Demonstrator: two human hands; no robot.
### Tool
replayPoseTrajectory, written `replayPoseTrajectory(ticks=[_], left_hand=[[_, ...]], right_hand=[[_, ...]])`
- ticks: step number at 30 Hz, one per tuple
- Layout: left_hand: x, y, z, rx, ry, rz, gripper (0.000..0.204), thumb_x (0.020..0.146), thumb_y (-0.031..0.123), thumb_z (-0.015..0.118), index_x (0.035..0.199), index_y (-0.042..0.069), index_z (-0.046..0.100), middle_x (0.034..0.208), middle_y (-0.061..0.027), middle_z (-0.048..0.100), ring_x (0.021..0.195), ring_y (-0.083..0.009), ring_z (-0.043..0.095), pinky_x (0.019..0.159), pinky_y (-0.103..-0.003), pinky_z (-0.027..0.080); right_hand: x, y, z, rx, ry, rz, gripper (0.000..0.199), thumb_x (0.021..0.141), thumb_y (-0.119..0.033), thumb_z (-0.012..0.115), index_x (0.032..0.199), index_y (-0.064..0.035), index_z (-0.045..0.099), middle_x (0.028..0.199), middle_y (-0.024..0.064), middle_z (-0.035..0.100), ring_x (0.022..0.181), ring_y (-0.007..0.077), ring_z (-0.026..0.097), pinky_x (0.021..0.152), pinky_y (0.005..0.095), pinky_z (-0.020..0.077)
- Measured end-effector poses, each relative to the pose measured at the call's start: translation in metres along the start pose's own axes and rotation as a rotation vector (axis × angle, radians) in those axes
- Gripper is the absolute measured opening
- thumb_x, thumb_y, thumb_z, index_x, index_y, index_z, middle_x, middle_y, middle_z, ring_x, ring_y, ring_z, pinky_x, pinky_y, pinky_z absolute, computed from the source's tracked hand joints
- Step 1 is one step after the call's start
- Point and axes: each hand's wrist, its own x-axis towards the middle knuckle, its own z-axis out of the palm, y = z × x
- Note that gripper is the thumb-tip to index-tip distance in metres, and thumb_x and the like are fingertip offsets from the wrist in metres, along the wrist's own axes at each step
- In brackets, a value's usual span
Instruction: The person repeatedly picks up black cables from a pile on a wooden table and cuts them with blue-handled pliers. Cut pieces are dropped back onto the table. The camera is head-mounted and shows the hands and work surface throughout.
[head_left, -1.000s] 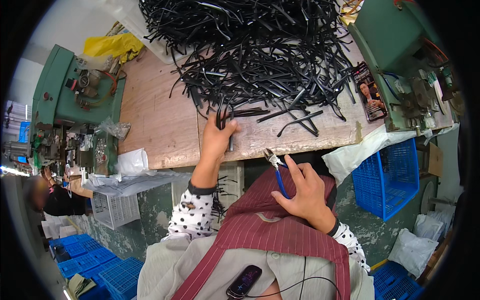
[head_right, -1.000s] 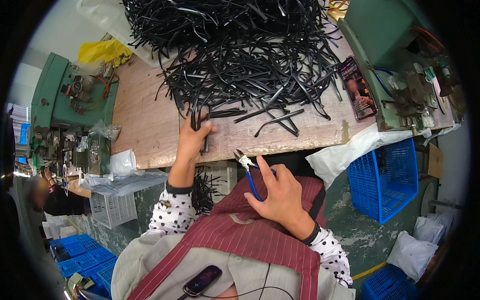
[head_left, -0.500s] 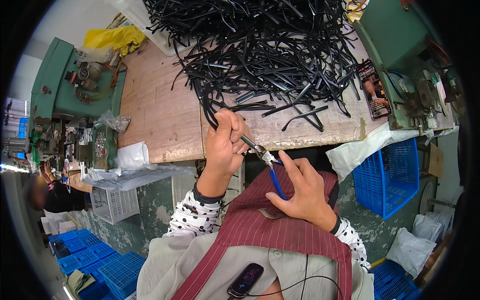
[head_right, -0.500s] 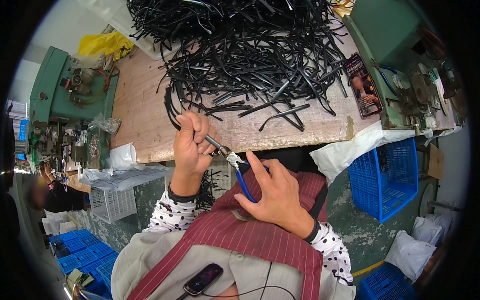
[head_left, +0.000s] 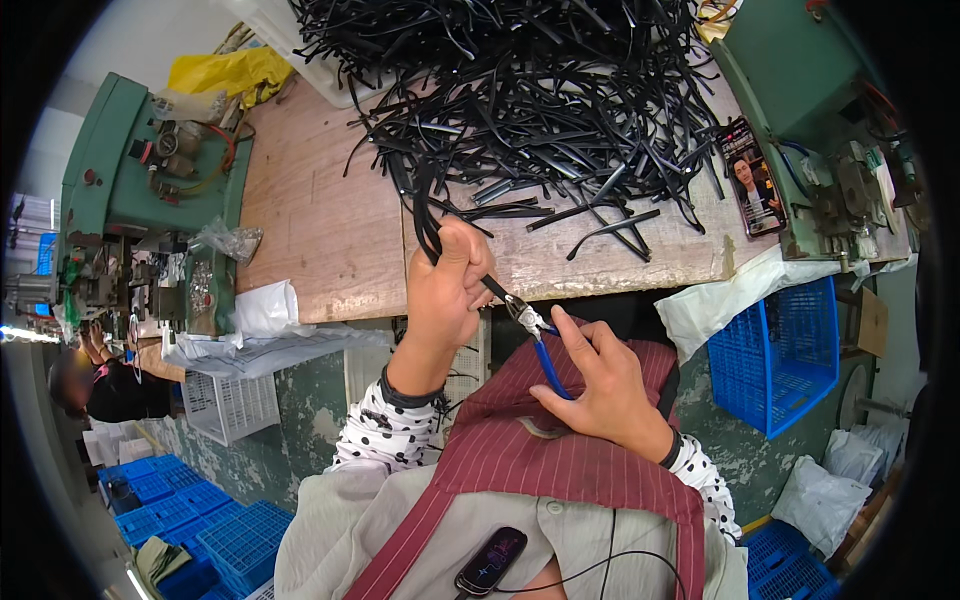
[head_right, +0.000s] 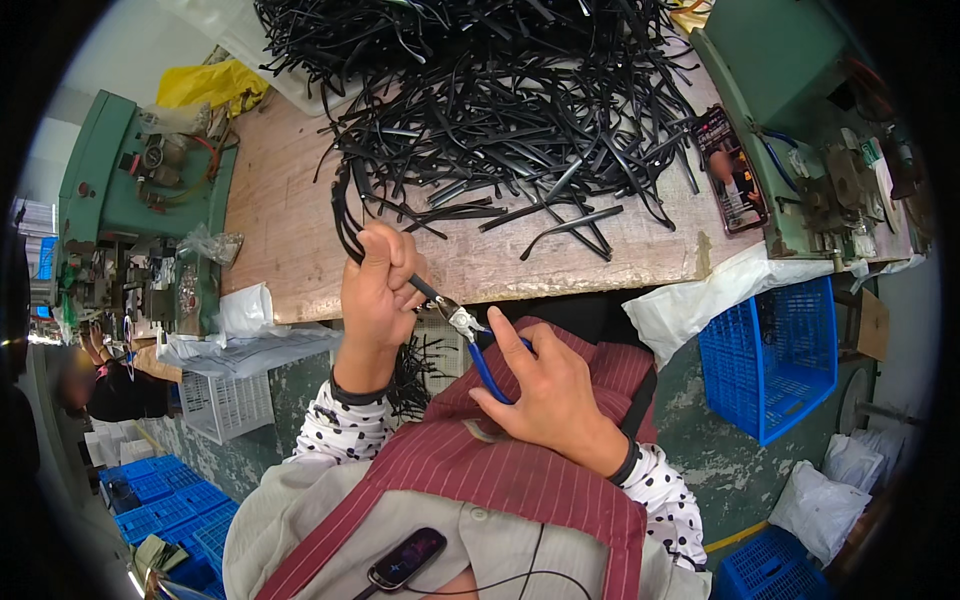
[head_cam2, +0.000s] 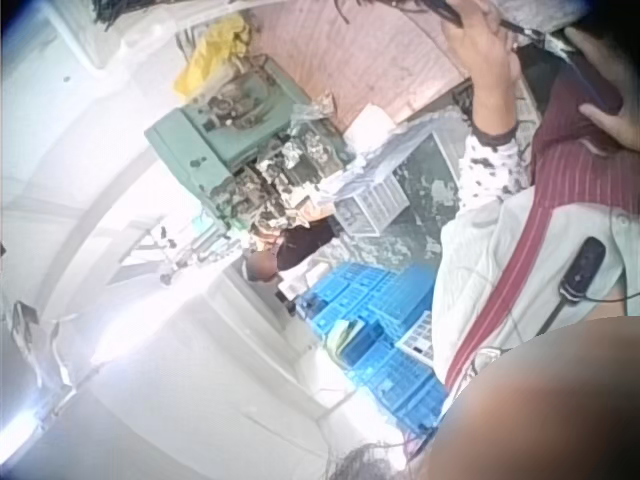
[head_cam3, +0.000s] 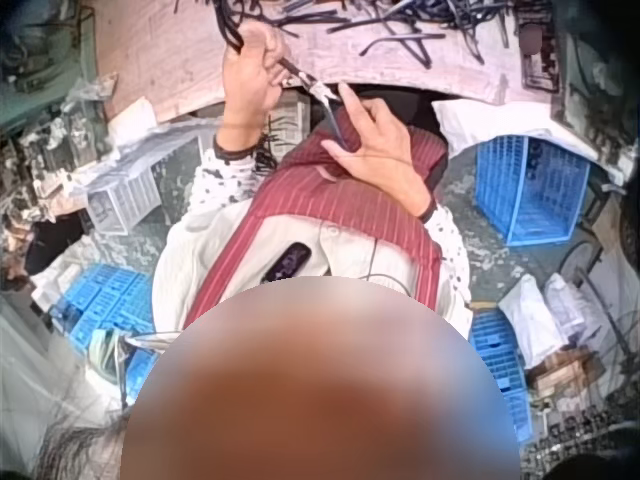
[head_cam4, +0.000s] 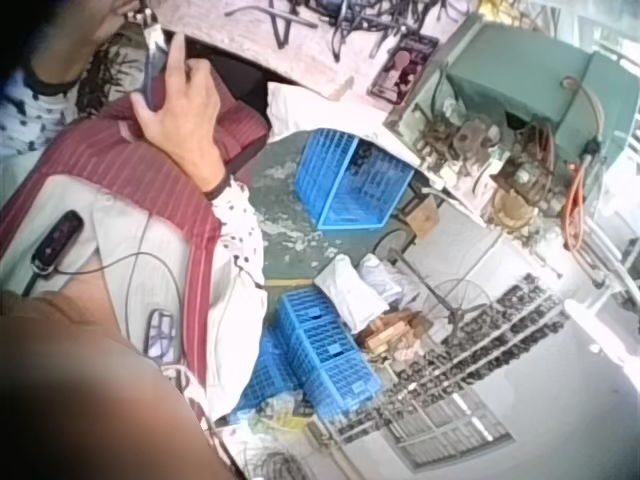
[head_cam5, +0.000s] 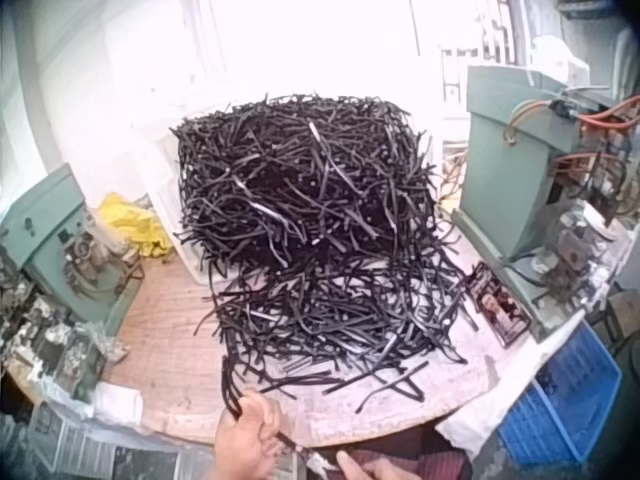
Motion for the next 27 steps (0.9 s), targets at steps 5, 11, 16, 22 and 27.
replayPoseTrajectory(ticks=[5,11,16,22,27], left_hand=[[0.005,0.006,-0.003,-0.088,-0.177,-0.054,0.043,0.105,0.049,0.045,0.084,0.011,0.046,0.061,0.0049,0.033,0.046,-0.0045,0.025,0.042,-0.021,0.026],[0.011,0.005,-0.013,-0.103,-0.336,-0.153,0.045,0.104,0.05,0.045,0.081,0.012,0.047,0.059,0.0051,0.034,0.043,-0.0036,0.025,0.041,-0.021,0.025],[0.011,-0.002,-0.017,-0.175,-0.349,-0.209,0.045,0.105,0.05,0.043,0.081,0.012,0.046,0.059,0.0053,0.033,0.044,-0.0032,0.025,0.041,-0.021,0.024],[0.008,-0.005,-0.019,-0.13,-0.375,-0.215,0.046,0.102,0.052,0.05,0.081,0.011,0.048,0.06,0.0043,0.034,0.048,-0.0049,0.027,0.043,-0.021,0.024],[0.003,-0.015,-0.018,-0.157,-0.211,-0.132,0.044,0.104,0.049,0.048,0.083,0.011,0.048,0.06,0.0032,0.036,0.048,-0.0064,0.029,0.043,-0.023,0.026]], right_hand=[[0.003,0.002,-0.011,0.152,-0.059,-0.025,0.091,0.066,-0.027,0.088,0.147,-0.0091,0.05,0.102,0.0144,0.058,0.084,0.0288,0.061,0.069,0.0379,0.0526],[0.004,-0.002,-0.013,-0.249,0.074,-0.148,0.088,0.063,-0.023,0.087,0.144,-0.0122,0.054,0.103,0.0119,0.057,0.083,0.0269,0.058,0.064,0.0372,0.0508],[0.002,0.0,-0.01,-0.283,0.082,-0.152,0.084,0.064,-0.02,0.085,0.143,-0.0122,0.056,0.101,0.0115,0.057,0.081,0.0262,0.057,0.062,0.0366,0.05],[0.001,0.001,-0.011,-0.284,0.072,-0.165,0.081,0.066,-0.018,0.084,0.141,-0.0107,0.057,0.097,0.0113,0.056,0.079,0.0263,0.057,0.061,0.0371,0.0499],[-0.002,0.009,-0.005,-0.194,0.066,-0.13,0.079,0.067,-0.018,0.084,0.141,-0.0094,0.057,0.096,0.0123,0.056,0.079,0.027,0.058,0.062,0.0372,0.0504]])
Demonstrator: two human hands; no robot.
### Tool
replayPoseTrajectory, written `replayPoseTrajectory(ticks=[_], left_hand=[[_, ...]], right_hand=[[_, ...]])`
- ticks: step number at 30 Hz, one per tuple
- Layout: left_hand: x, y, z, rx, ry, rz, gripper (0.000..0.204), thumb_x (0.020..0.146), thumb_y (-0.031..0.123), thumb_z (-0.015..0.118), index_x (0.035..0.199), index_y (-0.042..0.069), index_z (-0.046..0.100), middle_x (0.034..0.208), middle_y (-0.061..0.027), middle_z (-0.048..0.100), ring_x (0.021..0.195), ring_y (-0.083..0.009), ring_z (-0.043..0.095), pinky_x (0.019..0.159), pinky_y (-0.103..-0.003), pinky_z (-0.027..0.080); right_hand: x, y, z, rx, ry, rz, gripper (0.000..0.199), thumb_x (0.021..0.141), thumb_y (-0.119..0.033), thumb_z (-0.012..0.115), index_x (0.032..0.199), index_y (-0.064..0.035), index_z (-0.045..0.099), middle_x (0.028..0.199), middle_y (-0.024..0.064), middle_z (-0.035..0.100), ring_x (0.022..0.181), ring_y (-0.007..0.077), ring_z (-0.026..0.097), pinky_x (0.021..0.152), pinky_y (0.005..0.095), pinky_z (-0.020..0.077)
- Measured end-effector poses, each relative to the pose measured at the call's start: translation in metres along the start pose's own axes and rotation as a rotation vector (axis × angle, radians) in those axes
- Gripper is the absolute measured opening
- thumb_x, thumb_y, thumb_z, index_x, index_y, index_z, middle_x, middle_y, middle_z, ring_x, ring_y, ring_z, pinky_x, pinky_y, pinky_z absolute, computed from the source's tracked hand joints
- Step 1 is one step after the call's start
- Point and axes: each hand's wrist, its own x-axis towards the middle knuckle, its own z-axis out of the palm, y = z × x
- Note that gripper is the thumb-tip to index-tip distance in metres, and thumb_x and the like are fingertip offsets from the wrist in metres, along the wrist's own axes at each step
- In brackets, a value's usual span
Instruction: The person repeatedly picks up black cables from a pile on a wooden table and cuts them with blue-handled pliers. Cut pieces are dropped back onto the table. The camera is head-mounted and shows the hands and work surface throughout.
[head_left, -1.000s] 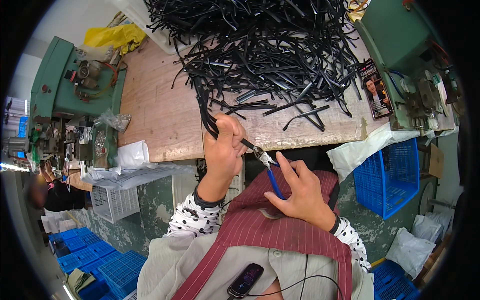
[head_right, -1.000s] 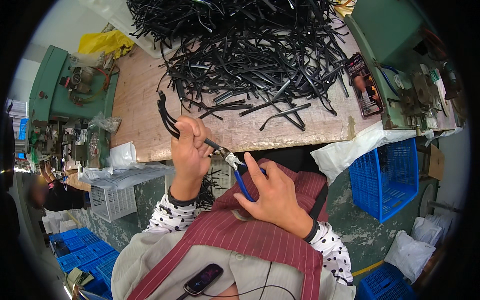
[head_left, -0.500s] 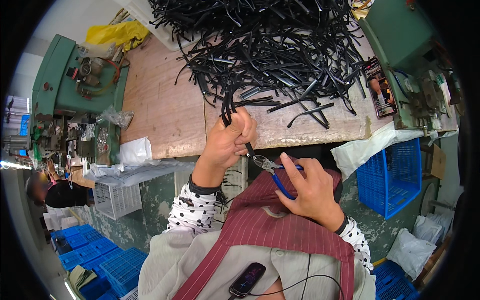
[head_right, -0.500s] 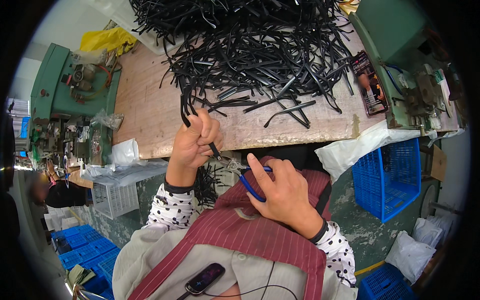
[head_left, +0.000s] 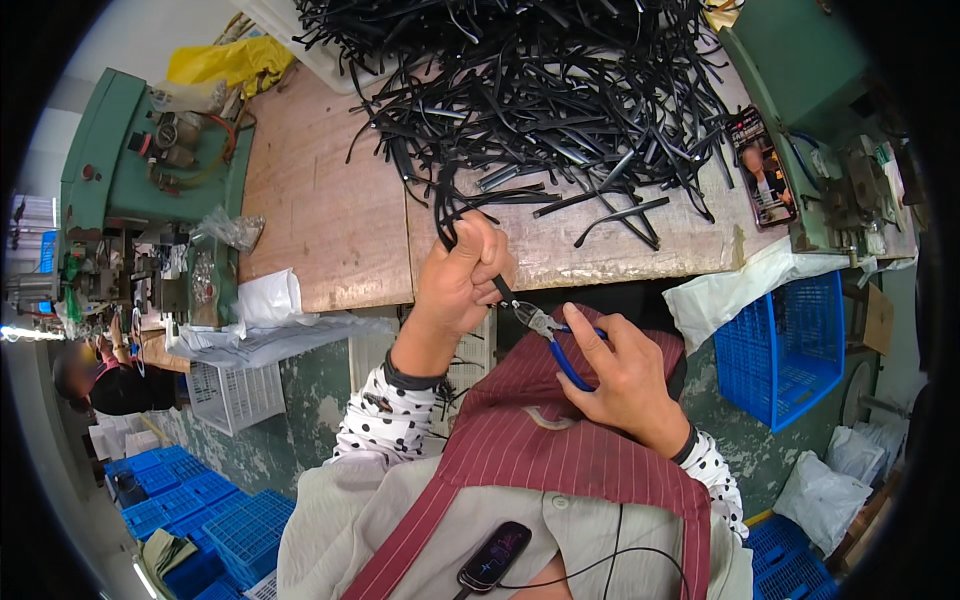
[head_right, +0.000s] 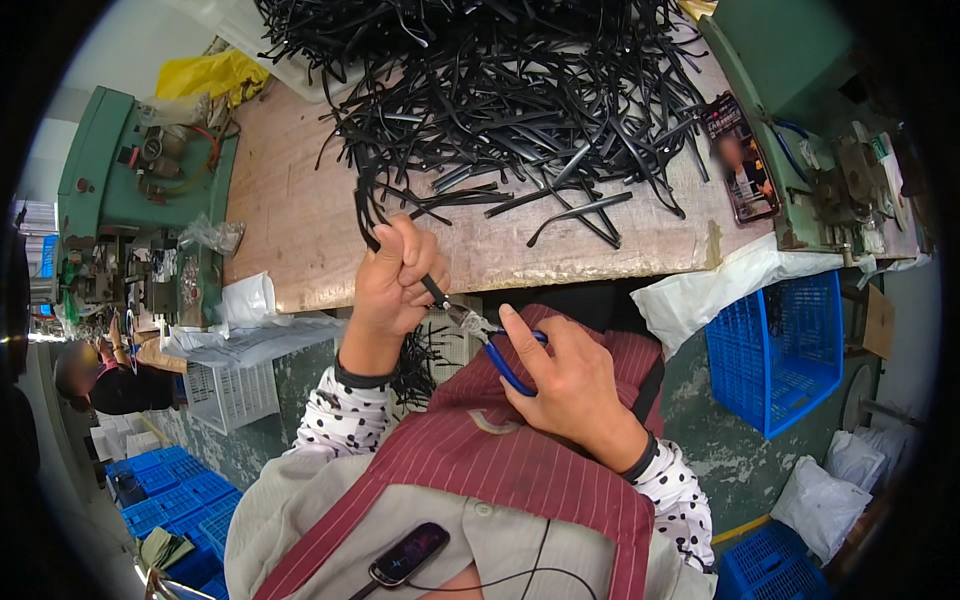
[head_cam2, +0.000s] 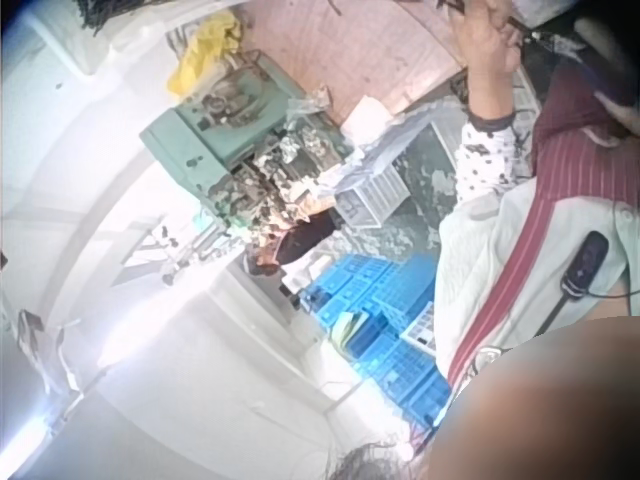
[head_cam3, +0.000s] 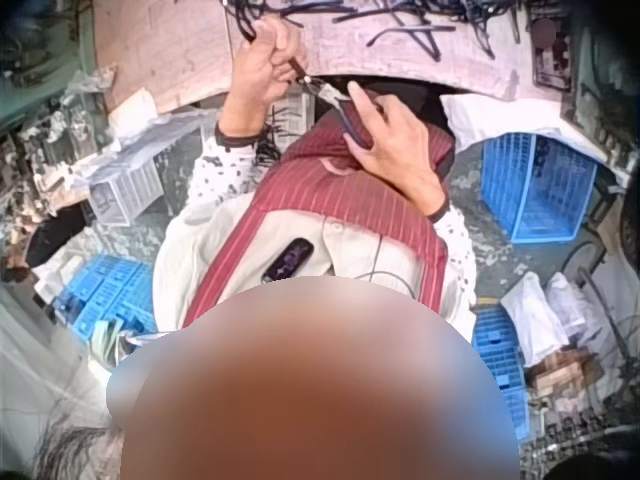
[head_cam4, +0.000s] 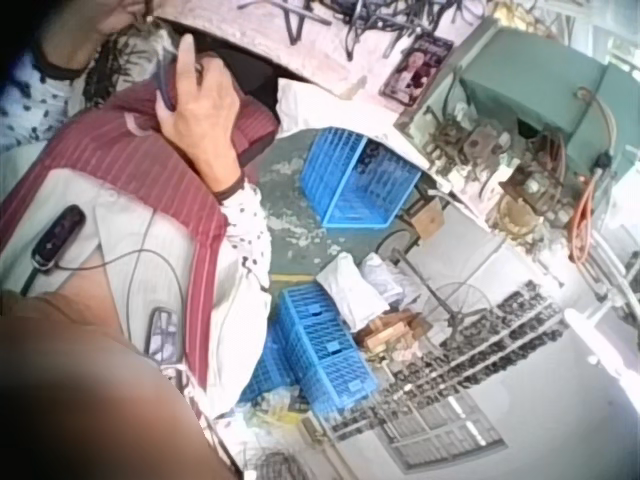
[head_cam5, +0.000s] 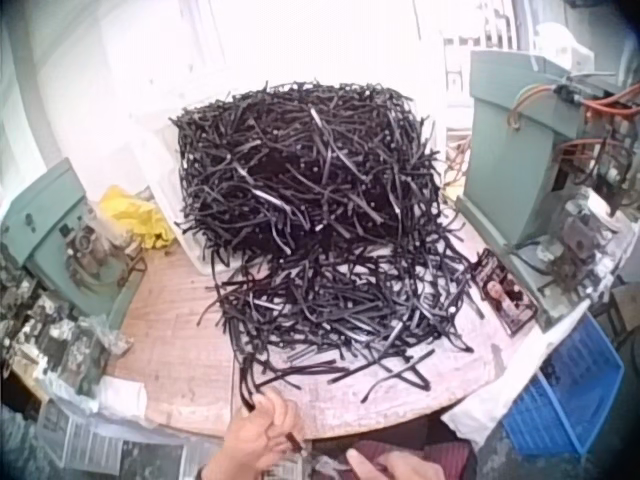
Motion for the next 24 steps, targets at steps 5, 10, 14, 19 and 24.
replayPoseTrajectory(ticks=[5,10,14,19,24], left_hand=[[-0.009,-0.017,0.001,0.441,0.328,0.396,0.028,0.106,0.028,0.055,0.09,0.005,0.059,0.068,-0.0046,0.054,0.059,-0.0131,0.05,0.056,-0.025,0.04],[0.021,-0.012,-0.03,1.556,0.445,0.412,0.025,0.088,0.012,0.07,0.113,0.011,0.071,0.082,-0.009,0.059,0.075,-0.029,0.062,0.066,-0.037,0.05],[0.05,-0.034,-0.038,1.956,0.482,0.166,0.026,0.081,0.009,0.072,0.104,0.019,0.076,0.093,-0.0049,0.062,0.085,-0.0289,0.066,0.067,-0.041,0.051],[0.067,-0.024,-0.038,1.902,0.483,0.48,0.025,0.072,0.007,0.073,0.094,0.017,0.074,0.096,-0.0035,0.059,0.079,-0.0278,0.066,0.065,-0.041,0.053],[0.065,-0.02,-0.052,1.997,0.265,0.507,0.021,0.072,0.004,0.071,0.09,0.014,0.073,0.102,-0.0032,0.062,0.08,-0.0271,0.067,0.065,-0.039,0.054]], right_hand=[[-0.006,0.002,0.017,-0.065,0.067,0.109,0.084,0.065,-0.025,0.086,0.142,-0.0097,0.056,0.098,0.0134,0.057,0.083,0.0278,0.059,0.066,0.0377,0.0516],[-0.008,0.002,0.017,-0.038,0.05,0.133,0.092,0.06,-0.026,0.088,0.144,-0.0084,0.053,0.096,0.013,0.057,0.083,0.0288,0.059,0.07,0.0382,0.0512],[-0.008,0.0,0.014,-0.024,0.037,0.146,0.093,0.061,-0.027,0.088,0.144,-0.0084,0.053,0.096,0.0126,0.057,0.082,0.0286,0.059,0.07,0.0383,0.0511],[-0.01,0.006,0.009,-0.026,0.062,0.166,0.091,0.062,-0.029,0.087,0.144,-0.0097,0.054,0.098,0.0125,0.058,0.084,0.0283,0.06,0.069,0.0387,0.0522],[-0.01,0.007,0.012,-0.019,0.049,0.171,0.091,0.062,-0.03,0.087,0.144,-0.0104,0.054,0.099,0.012,0.059,0.086,0.0279,0.06,0.068,0.0388,0.0528]])
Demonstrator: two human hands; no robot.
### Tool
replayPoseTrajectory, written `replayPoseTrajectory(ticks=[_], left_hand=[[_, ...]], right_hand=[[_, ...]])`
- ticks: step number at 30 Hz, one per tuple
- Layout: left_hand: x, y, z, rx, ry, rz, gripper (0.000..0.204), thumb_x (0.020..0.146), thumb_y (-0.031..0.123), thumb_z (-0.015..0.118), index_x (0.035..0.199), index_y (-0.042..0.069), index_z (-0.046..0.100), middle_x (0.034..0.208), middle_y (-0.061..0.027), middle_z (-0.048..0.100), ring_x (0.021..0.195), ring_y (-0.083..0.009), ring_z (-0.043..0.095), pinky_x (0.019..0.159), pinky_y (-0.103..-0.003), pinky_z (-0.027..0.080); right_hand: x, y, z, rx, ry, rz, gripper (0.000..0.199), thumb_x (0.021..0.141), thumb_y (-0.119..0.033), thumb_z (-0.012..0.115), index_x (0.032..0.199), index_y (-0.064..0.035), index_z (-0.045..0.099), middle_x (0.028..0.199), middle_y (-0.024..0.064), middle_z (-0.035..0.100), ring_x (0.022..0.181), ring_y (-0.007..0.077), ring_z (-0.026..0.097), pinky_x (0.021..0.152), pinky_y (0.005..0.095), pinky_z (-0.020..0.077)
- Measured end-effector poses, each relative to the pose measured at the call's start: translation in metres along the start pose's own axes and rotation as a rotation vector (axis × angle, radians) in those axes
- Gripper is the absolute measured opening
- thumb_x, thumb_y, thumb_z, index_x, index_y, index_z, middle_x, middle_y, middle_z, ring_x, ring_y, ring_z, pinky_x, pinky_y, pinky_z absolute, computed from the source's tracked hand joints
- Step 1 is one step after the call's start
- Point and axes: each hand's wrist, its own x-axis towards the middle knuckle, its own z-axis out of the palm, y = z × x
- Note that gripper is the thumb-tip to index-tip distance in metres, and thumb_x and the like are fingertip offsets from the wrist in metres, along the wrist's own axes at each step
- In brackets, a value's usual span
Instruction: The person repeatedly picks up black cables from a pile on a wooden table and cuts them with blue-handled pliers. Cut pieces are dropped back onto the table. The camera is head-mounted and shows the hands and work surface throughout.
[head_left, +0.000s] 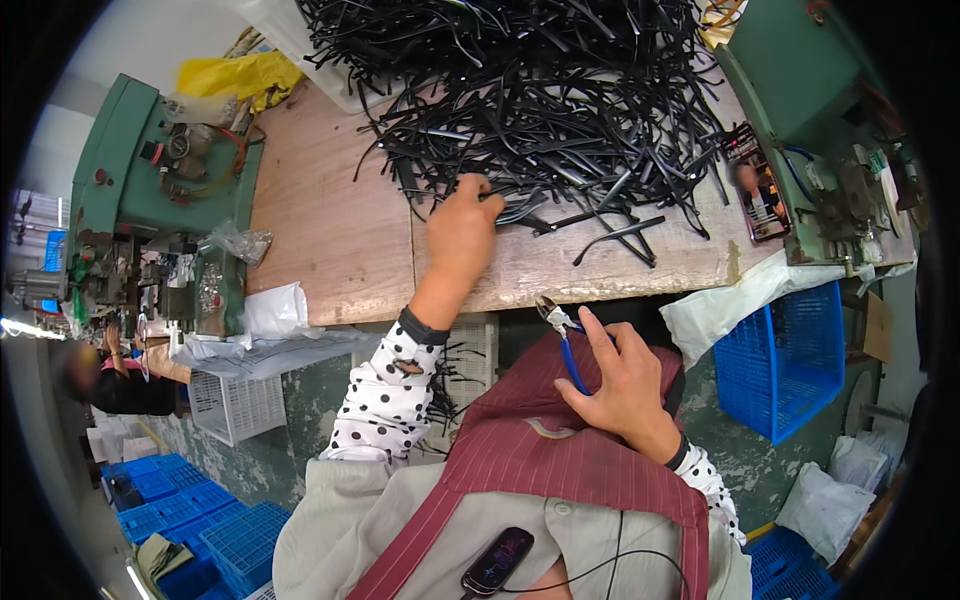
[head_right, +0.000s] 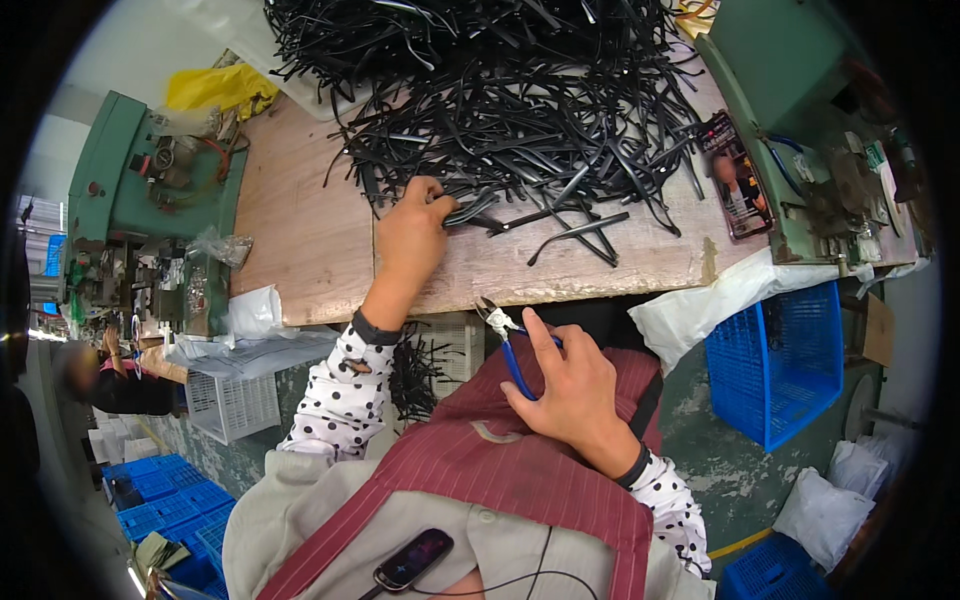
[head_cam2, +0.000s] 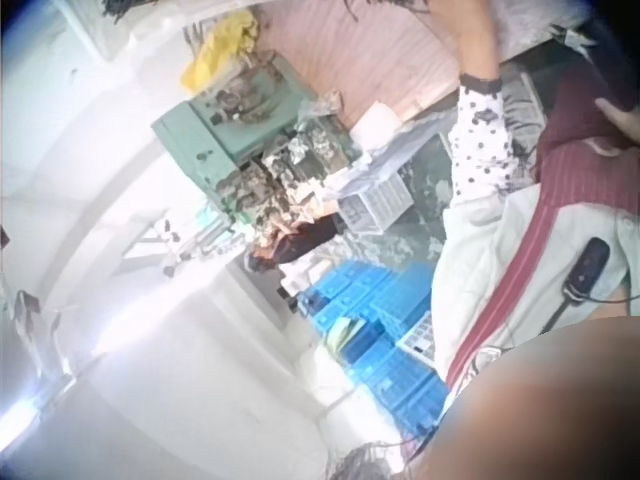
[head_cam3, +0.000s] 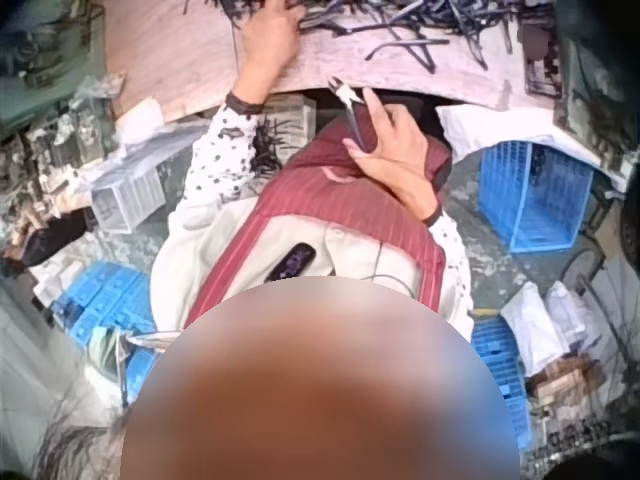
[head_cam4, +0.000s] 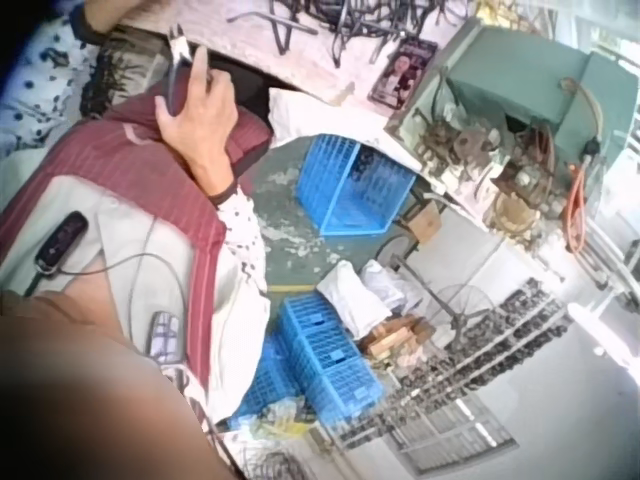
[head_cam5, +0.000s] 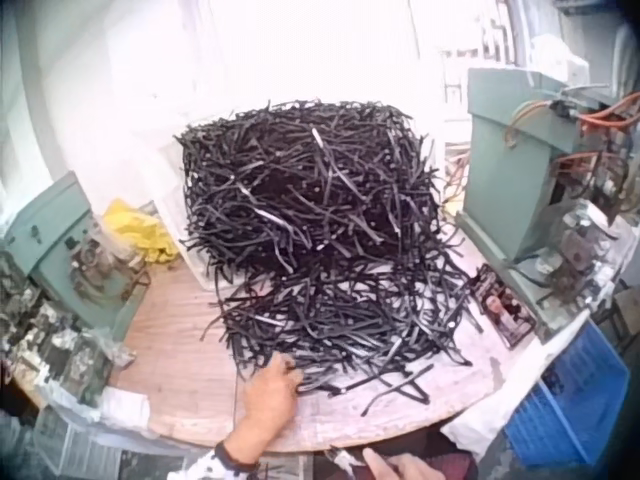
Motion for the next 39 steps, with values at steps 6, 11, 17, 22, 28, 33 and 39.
replayPoseTrajectory(ticks=[6,11,17,22,28,33,39], left_hand=[[0.018,0.017,-0.018,-0.417,0.47,-0.026,0.016,0.085,-0.003,0.068,0.098,0.006,0.068,0.099,-0.0089,0.072,0.083,-0.0246,0.071,0.072,-0.034,0.055],[-0.014,0.028,-0.032,-0.742,0.463,-0.227,0.017,0.092,-0.001,0.068,0.108,0.0,0.064,0.085,-0.0056,0.063,0.078,-0.0173,0.065,0.068,-0.032,0.048],[-0.064,0.011,-0.002,-1.164,0.159,-0.552,0.02,0.102,0.025,0.062,0.097,0.005,0.06,0.069,-0.0004,0.053,0.056,-0.0098,0.046,0.054,-0.025,0.04],[-0.038,0.035,-0.053,-1.885,0.019,-0.554,0.032,0.107,0.04,0.05,0.092,0.011,0.05,0.062,0.0054,0.034,0.046,-0.0047,0.03,0.044,-0.023,0.031],[-0.036,0.054,-0.068,-1.82,0.02,-0.471,0.031,0.107,0.038,0.049,0.092,0.011,0.049,0.062,0.0044,0.035,0.046,-0.0048,0.031,0.044,-0.023,0.031],[-0.038,0.067,-0.069,-1.693,0.134,-0.548,0.031,0.105,0.037,0.055,0.092,0.01,0.051,0.061,0.0041,0.036,0.047,-0.0052,0.03,0.044,-0.022,0.029],[-0.028,0.056,-0.077,-1.712,-0.112,-0.681,0.031,0.103,0.036,0.059,0.09,0.009,0.053,0.057,0.0055,0.032,0.045,-0.0048,0.027,0.041,-0.023,0.025]], right_hand=[[0.001,-0.001,0.0,0.025,0.005,-0.014,0.091,0.062,-0.029,0.087,0.144,-0.01,0.054,0.099,0.0127,0.059,0.086,0.0285,0.06,0.068,0.0387,0.0528],[0.002,0.002,-0.001,0.023,0.011,-0.003,0.09,0.062,-0.03,0.087,0.144,-0.0098,0.055,0.099,0.0129,0.059,0.086,0.0288,0.06,0.069,0.0389,0.0527],[0.005,0.0,0.004,0.063,-0.029,0.01,0.09,0.063,-0.03,0.087,0.144,-0.0099,0.054,0.099,0.0131,0.059,0.086,0.0291,0.061,0.071,0.039,0.053],[0.015,-0.011,-0.005,0.139,-0.038,-0.007,0.091,0.063,-0.032,0.087,0.145,-0.0095,0.053,0.098,0.013,0.059,0.086,0.029,0.061,0.072,0.0391,0.0529],[0.019,-0.016,-0.008,0.113,-0.068,-0.011,0.093,0.063,-0.033,0.087,0.146,-0.0089,0.052,0.096,0.0122,0.058,0.084,0.0288,0.061,0.071,0.0392,0.0527],[0.018,-0.017,-0.008,0.143,-0.1,0.011,0.093,0.064,-0.033,0.088,0.146,-0.0083,0.051,0.095,0.0128,0.057,0.083,0.029,0.061,0.071,0.0397,0.0532],[0.013,-0.014,-0.008,0.21,-0.173,0.036,0.091,0.068,-0.033,0.088,0.147,-0.0071,0.051,0.096,0.0137,0.057,0.082,0.0296,0.063,0.073,0.0404,0.054]])
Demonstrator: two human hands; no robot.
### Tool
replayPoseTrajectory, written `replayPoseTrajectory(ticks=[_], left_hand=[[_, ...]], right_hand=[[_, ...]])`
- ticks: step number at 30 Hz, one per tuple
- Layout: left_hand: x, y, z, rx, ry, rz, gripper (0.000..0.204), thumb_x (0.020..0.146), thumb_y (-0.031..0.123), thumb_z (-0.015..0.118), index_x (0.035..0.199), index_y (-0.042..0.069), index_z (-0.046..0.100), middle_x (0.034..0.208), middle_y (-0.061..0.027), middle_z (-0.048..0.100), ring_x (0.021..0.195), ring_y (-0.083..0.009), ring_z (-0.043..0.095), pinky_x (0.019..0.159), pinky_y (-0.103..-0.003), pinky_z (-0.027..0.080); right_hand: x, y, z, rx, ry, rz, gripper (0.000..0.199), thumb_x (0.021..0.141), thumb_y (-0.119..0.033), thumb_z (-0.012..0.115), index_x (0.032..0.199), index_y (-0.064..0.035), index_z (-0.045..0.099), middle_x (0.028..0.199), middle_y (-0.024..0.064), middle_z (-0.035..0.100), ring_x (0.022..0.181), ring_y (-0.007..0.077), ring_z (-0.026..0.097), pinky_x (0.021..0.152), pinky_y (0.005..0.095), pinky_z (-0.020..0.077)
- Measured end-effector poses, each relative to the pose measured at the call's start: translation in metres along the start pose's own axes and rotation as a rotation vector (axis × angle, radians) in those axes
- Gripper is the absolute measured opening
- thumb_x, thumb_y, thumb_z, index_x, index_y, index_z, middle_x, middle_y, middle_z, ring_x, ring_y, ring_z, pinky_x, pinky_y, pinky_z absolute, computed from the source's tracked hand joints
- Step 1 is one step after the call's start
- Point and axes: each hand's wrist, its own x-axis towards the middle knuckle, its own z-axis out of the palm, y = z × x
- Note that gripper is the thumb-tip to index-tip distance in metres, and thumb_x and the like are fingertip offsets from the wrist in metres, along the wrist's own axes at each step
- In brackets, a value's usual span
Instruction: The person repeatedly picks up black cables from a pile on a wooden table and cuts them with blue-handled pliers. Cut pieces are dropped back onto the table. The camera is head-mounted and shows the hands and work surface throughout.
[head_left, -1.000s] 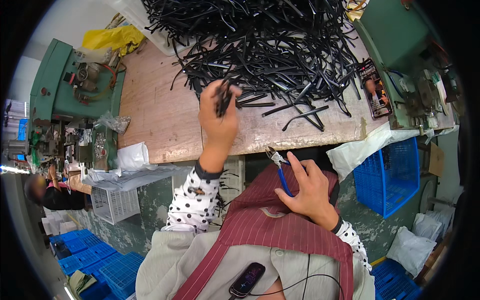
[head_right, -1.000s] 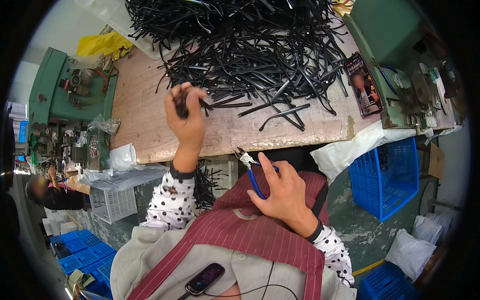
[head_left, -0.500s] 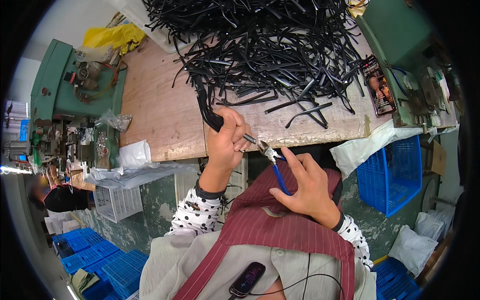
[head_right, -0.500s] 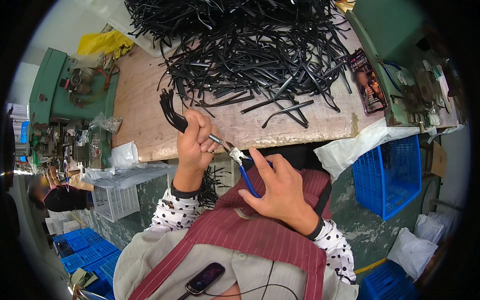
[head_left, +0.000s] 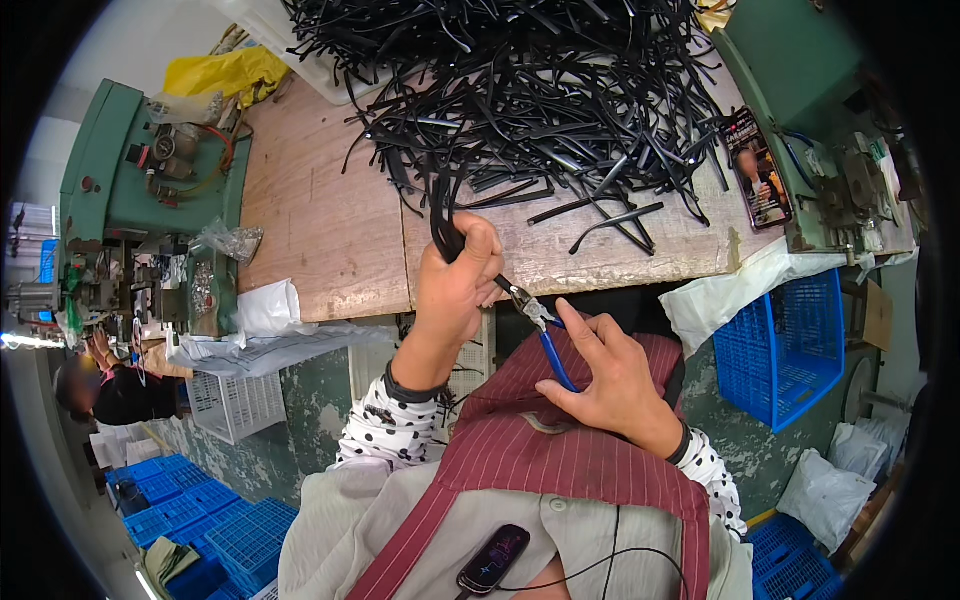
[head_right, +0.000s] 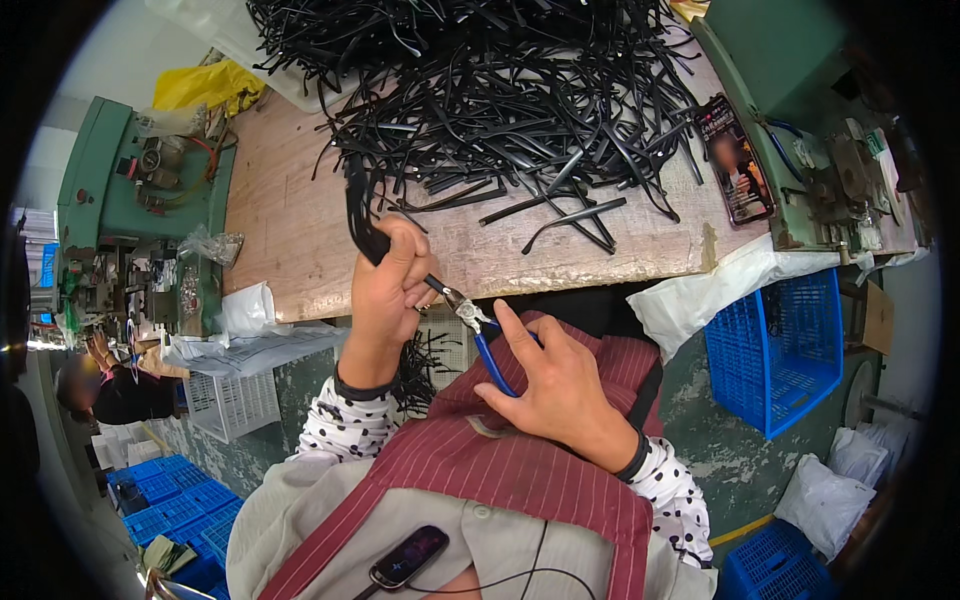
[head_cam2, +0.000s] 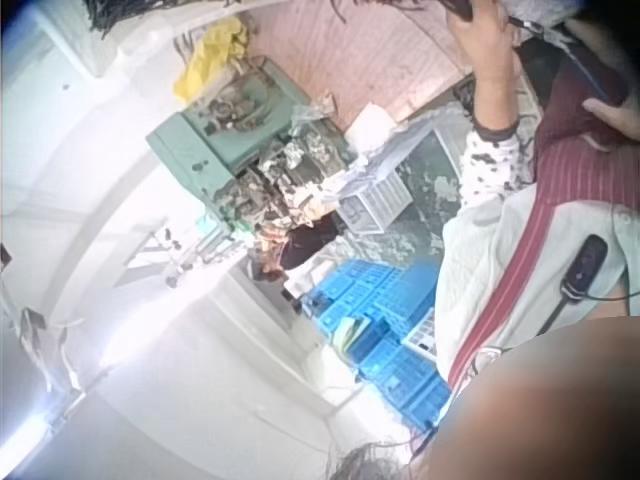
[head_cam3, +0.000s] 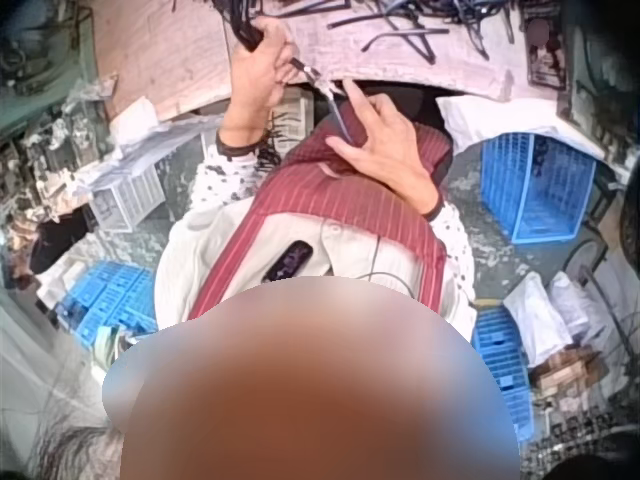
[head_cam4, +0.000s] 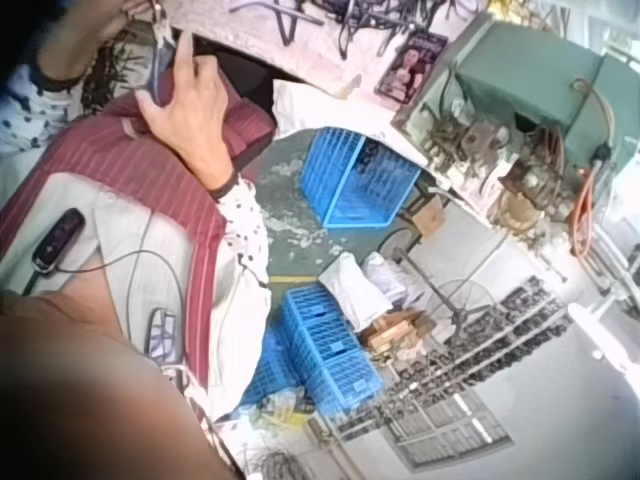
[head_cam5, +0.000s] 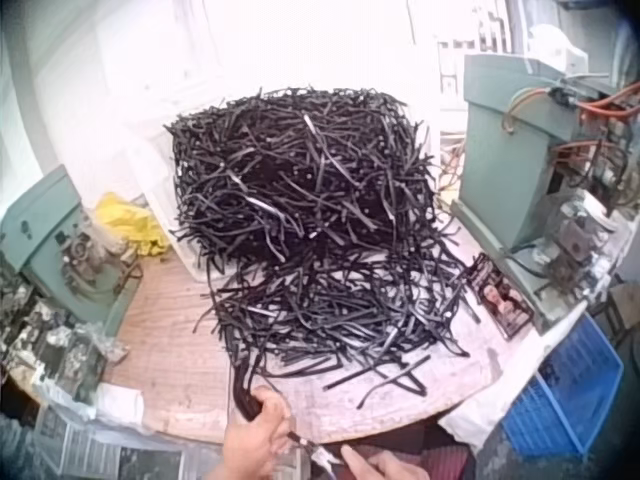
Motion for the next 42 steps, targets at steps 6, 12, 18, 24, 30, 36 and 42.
replayPoseTrajectory(ticks=[6,12,18,24,30,36,42], left_hand=[[0.006,0.005,-0.011,-0.163,-0.222,-0.13,0.034,0.103,0.039,0.059,0.089,0.009,0.055,0.056,0.0063,0.032,0.044,-0.0043,0.028,0.041,-0.022,0.026],[0.009,0.007,-0.02,-0.139,-0.382,-0.178,0.036,0.102,0.04,0.06,0.087,0.008,0.055,0.055,0.0061,0.035,0.043,-0.0034,0.029,0.041,-0.021,0.026],[0.005,0.002,-0.021,-0.169,-0.273,-0.217,0.026,0.103,0.029,0.06,0.086,0.009,0.056,0.055,0.0064,0.036,0.042,-0.0032,0.027,0.04,-0.021,0.024],[-0.01,-0.013,-0.013,-0.082,0.174,-0.163,0.031,0.106,0.042,0.052,0.092,0.014,0.053,0.056,0.0094,0.03,0.042,-0.0038,0.025,0.039,-0.023,0.025],[0.007,-0.023,-0.035,0.528,0.214,0.12,0.02,0.101,0.024,0.061,0.106,0.007,0.068,0.066,0.0001,0.056,0.06,-0.012,0.049,0.054,-0.028,0.041],[0.044,-0.008,-0.089,1.491,0.21,0.587,0.042,0.073,-0.01,0.059,0.106,0.011,0.074,0.099,-0.0088,0.063,0.09,-0.0306,0.063,0.075,-0.038,0.051],[0.062,-0.012,-0.123,1.688,0.166,0.731,0.051,0.063,-0.015,0.058,0.103,0.012,0.075,0.11,-0.0091,0.062,0.081,-0.0316,0.063,0.069,-0.039,0.051]], right_hand=[[0.0,0.007,-0.014,0.185,-0.094,-0.043,0.092,0.066,-0.031,0.088,0.147,-0.008,0.051,0.098,0.0138,0.058,0.08,0.0287,0.061,0.071,0.038,0.0515],[0.001,-0.001,-0.015,-0.208,0.057,-0.186,0.089,0.063,-0.026,0.087,0.144,-0.01,0.053,0.103,0.0132,0.058,0.084,0.029,0.06,0.068,0.0388,0.0518],[-0.002,0.004,-0.01,-0.134,0.034,-0.187,0.085,0.066,-0.027,0.086,0.143,-0.0094,0.054,0.097,0.0116,0.056,0.08,0.0277,0.059,0.066,0.0387,0.052],[-0.003,0.011,0.005,-0.172,0.138,-0.142,0.079,0.07,-0.028,0.083,0.141,-0.0083,0.055,0.094,0.0106,0.056,0.08,0.0276,0.06,0.064,0.0386,0.0513],[-0.005,0.014,0.012,-0.232,0.283,-0.125,0.087,0.067,-0.032,0.086,0.144,-0.009,0.052,0.099,0.0123,0.058,0.084,0.0269,0.059,0.066,0.0365,0.0519],[-0.016,0.021,0.003,-0.231,0.25,-0.068,0.09,0.066,-0.033,0.087,0.145,-0.009,0.051,0.099,0.0133,0.057,0.083,0.0282,0.06,0.066,0.0371,0.0521],[-0.015,0.021,0.006,-0.223,0.158,-0.041,0.091,0.067,-0.034,0.087,0.147,-0.0093,0.049,0.1,0.0155,0.057,0.085,0.0301,0.059,0.067,0.0394,0.0527]])
